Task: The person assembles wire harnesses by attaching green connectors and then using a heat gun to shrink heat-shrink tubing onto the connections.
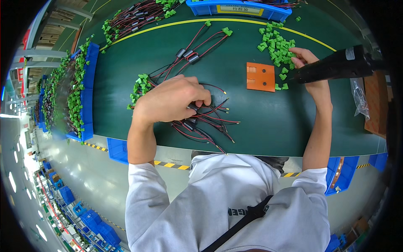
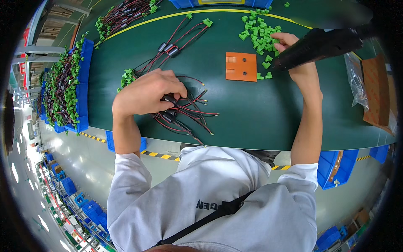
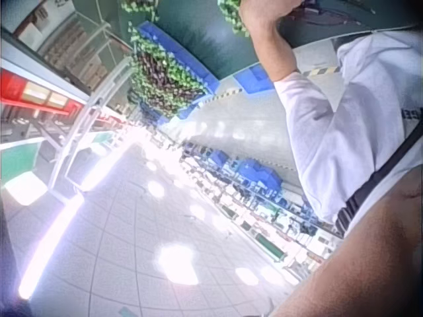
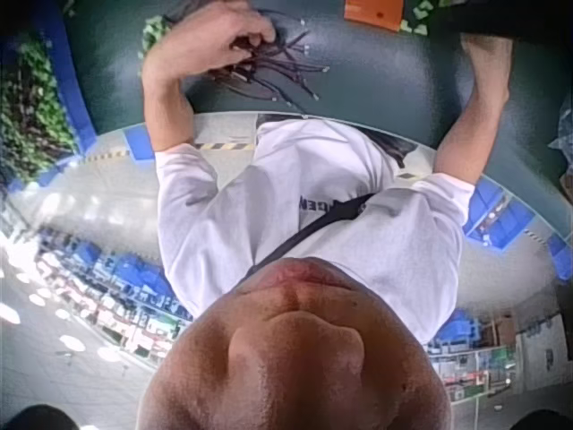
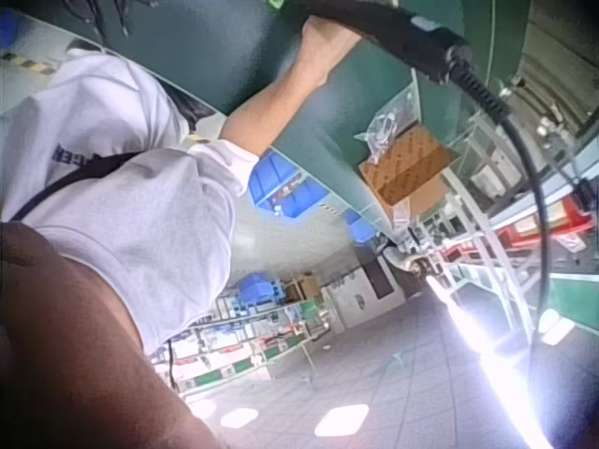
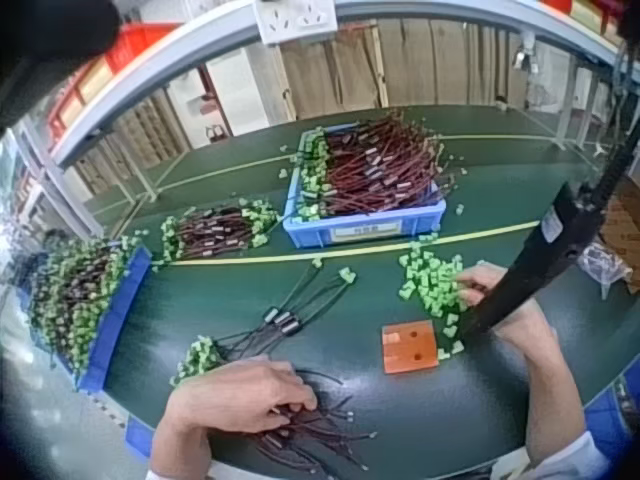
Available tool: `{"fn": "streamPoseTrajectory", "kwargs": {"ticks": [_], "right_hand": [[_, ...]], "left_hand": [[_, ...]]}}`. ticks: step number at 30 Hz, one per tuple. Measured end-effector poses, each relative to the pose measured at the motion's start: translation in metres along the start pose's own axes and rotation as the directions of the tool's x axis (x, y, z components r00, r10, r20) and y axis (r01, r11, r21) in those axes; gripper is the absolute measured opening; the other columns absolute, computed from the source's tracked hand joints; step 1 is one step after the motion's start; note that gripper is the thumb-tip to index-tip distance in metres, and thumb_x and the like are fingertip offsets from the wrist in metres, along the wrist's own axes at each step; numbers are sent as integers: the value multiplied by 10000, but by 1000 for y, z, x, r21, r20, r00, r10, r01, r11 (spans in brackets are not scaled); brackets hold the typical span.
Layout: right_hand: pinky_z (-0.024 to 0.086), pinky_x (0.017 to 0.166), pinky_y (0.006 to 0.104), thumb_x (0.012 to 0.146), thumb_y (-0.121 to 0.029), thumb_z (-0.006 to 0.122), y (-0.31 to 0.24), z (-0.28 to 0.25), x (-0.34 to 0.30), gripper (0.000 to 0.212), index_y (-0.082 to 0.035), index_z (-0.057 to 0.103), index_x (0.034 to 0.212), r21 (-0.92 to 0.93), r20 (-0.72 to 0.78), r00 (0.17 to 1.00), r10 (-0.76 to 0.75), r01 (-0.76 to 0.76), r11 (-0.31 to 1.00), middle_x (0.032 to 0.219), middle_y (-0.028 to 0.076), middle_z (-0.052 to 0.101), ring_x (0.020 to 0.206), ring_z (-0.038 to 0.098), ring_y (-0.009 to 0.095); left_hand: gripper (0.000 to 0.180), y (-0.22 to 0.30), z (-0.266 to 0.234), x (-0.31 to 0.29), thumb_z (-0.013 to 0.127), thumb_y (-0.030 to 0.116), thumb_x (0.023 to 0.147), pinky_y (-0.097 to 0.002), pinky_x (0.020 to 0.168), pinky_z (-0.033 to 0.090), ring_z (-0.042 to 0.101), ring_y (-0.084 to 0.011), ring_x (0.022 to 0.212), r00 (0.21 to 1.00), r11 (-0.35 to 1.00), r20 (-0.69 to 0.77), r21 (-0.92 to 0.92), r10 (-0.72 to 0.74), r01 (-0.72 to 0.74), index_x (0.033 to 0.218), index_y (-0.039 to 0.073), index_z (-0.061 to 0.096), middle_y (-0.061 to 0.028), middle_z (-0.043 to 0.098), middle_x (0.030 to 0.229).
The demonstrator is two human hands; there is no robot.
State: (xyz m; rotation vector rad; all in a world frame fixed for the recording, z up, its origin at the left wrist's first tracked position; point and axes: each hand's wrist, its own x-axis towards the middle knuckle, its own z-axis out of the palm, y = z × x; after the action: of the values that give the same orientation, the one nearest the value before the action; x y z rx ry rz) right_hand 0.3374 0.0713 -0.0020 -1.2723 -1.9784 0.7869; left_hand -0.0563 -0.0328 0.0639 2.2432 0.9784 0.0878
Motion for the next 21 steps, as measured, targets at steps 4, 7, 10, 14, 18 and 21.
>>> {"fn": "streamPoseTrajectory", "kwargs": {"ticks": [4,7,10,14,18,21], "right_hand": [[588,801,309,1021,-108,718,-12,15,1,201,-16,664,1192,553,21,999,32,-38,833,1040,70,693,925,709,178],[637,704,347,998,-103,740,-28,25,5,203,-29,647,1164,833,172,984,39,-167,528,1032,85,686,888,751,217],[652,667,303,1017,-45,685,-42,37,4,135,-48,652,1148,747,298,954,-18,-221,628,1019,84,690,858,745,194],[622,832,313,1043,-36,658,-47,47,1,181,-17,680,1221,705,349,936,-38,-236,669,1049,94,716,950,736,182],[579,871,284,1019,-10,686,-53,58,-6,288,-3,688,1307,684,253,967,-29,-158,712,1074,79,707,971,725,150],[580,927,285,979,25,723,-51,58,-6,282,15,702,1260,599,233,967,-102,-60,798,1160,66,690,1023,714,143]], "left_hand": [[256,1,1,4,727,-22,761,-416,784,552,664,-299,890,993,999,-110,8,36,-35,1014,13,725,-102,693,947],[247,-4,-2,13,700,-36,771,-384,731,558,662,-289,824,956,999,-291,12,-36,41,1016,-14,723,-117,662,973],[224,-12,3,30,720,5,797,-405,788,562,670,-314,882,895,980,-430,95,-117,173,1020,-18,728,-129,630,1000],[229,-12,21,52,798,122,845,-471,928,520,643,-357,1051,935,962,-341,274,96,1,1031,3,739,-142,662,1050],[222,-10,35,72,788,143,891,-472,885,529,655,-367,1015,910,974,-406,227,89,6,1057,0,749,-145,678,978],[191,-16,40,81,782,136,910,-445,848,534,662,-355,961,907,986,-407,157,113,-53,1042,1,754,-146,674,961]]}}
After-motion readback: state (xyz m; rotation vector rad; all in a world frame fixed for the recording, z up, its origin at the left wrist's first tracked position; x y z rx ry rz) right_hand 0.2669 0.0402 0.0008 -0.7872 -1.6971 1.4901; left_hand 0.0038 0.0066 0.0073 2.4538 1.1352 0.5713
